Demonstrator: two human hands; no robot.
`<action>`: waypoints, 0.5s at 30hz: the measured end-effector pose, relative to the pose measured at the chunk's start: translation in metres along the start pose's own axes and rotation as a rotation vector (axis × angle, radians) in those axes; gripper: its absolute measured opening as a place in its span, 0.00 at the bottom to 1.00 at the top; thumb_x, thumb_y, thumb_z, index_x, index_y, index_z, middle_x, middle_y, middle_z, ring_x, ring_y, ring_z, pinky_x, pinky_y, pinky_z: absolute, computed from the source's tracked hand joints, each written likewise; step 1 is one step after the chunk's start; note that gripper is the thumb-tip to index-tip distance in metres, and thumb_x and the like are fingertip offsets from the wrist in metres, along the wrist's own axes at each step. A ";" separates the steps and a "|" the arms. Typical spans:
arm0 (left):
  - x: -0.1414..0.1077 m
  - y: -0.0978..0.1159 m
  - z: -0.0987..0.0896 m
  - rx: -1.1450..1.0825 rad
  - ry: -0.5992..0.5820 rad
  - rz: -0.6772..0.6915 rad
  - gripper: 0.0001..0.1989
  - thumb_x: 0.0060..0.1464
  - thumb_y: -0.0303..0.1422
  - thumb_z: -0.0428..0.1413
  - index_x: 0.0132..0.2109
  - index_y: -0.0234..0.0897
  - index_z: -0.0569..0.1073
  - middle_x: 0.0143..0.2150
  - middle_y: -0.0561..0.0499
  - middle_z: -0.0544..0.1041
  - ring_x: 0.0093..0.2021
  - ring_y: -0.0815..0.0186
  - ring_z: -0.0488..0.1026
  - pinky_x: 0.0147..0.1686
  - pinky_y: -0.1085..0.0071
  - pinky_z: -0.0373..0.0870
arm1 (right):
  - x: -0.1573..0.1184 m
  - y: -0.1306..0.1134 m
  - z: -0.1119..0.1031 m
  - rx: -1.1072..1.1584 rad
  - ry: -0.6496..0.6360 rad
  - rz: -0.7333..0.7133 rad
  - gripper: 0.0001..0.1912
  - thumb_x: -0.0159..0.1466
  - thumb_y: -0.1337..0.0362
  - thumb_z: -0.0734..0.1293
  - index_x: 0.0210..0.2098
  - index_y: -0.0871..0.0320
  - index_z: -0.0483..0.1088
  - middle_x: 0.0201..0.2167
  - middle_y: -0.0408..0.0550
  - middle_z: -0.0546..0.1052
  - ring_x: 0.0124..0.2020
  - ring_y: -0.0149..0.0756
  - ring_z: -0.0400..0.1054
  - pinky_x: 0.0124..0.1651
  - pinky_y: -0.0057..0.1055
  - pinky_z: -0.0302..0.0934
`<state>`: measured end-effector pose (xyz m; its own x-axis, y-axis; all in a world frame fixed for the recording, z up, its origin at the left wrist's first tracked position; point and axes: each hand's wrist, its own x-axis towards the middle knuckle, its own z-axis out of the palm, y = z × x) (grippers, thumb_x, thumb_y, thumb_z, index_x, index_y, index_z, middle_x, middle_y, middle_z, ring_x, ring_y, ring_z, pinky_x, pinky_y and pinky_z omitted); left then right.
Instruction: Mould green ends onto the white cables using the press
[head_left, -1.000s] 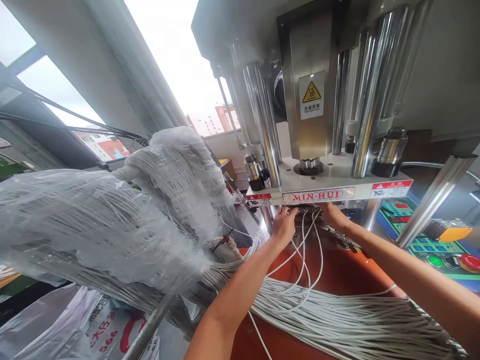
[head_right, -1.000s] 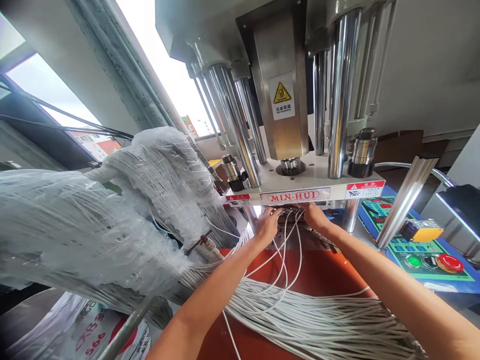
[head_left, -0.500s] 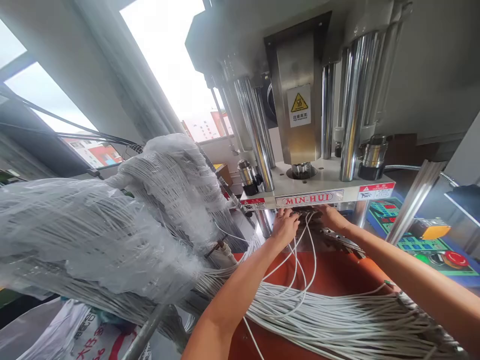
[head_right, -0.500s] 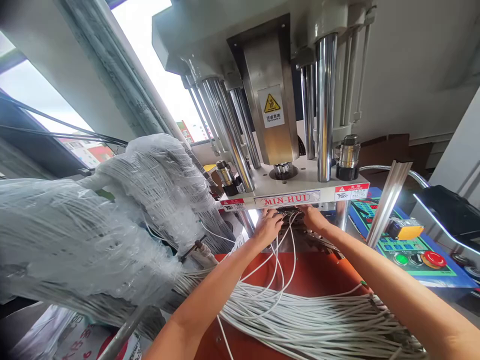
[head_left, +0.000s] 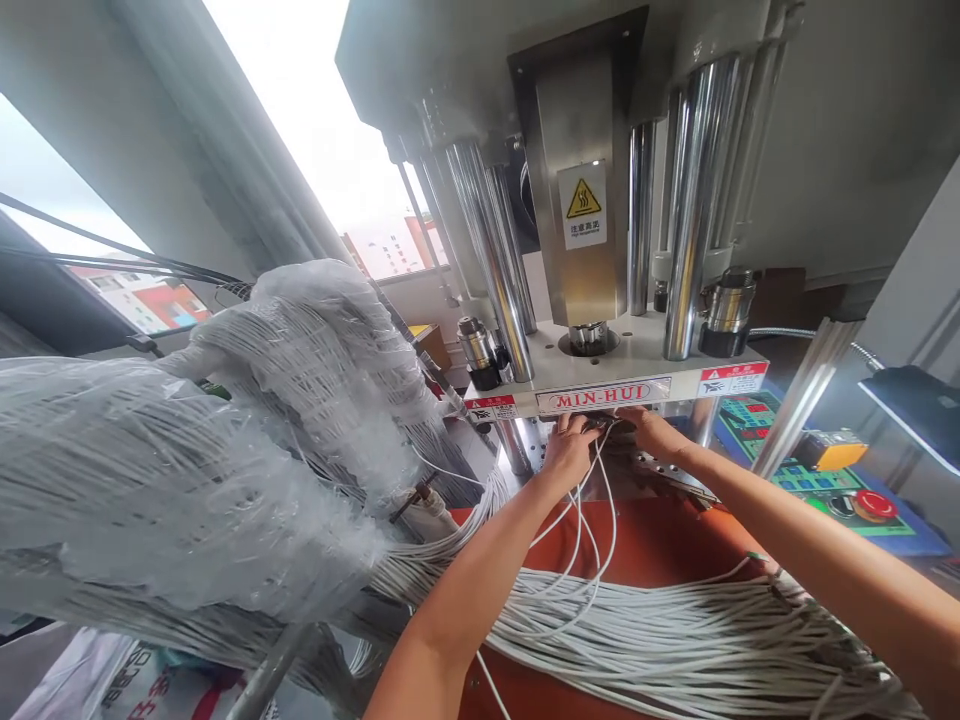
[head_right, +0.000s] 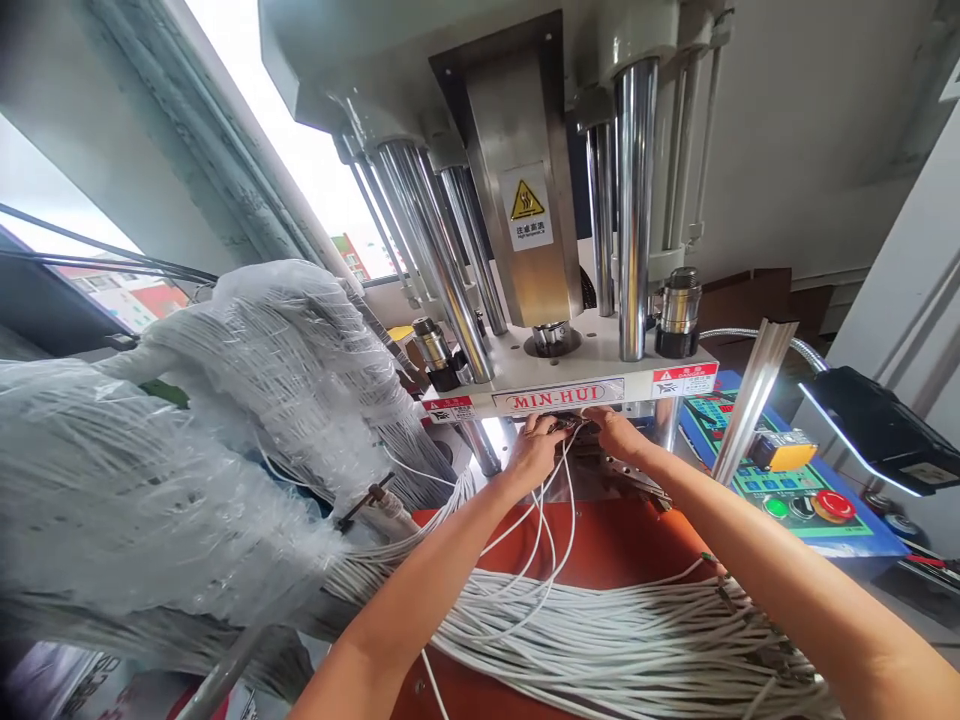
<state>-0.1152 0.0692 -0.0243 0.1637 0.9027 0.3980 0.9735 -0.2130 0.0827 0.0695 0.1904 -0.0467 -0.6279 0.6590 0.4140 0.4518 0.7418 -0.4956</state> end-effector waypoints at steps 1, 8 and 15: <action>0.001 0.002 0.000 -0.010 0.012 -0.005 0.21 0.57 0.23 0.50 0.54 0.48 0.73 0.52 0.50 0.71 0.57 0.56 0.59 0.54 0.59 0.67 | -0.002 0.001 -0.004 -0.003 0.017 0.015 0.35 0.48 0.79 0.59 0.55 0.55 0.71 0.51 0.52 0.76 0.55 0.45 0.66 0.59 0.43 0.59; 0.012 0.022 0.009 -0.044 0.110 0.018 0.19 0.59 0.39 0.54 0.56 0.42 0.69 0.51 0.49 0.72 0.57 0.56 0.60 0.56 0.58 0.65 | -0.016 0.009 -0.010 0.004 0.038 -0.036 0.34 0.48 0.79 0.57 0.51 0.54 0.74 0.55 0.48 0.73 0.59 0.43 0.62 0.63 0.43 0.55; 0.022 0.019 0.015 0.039 0.073 0.031 0.13 0.60 0.26 0.50 0.47 0.42 0.74 0.43 0.49 0.72 0.48 0.59 0.63 0.47 0.63 0.67 | -0.017 0.013 -0.006 -0.003 0.019 -0.055 0.33 0.47 0.80 0.58 0.47 0.52 0.76 0.56 0.46 0.72 0.61 0.43 0.60 0.63 0.43 0.54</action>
<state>-0.0906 0.0912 -0.0276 0.1835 0.8657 0.4657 0.9739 -0.2246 0.0338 0.0896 0.1898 -0.0552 -0.6400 0.6191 0.4552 0.4188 0.7776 -0.4689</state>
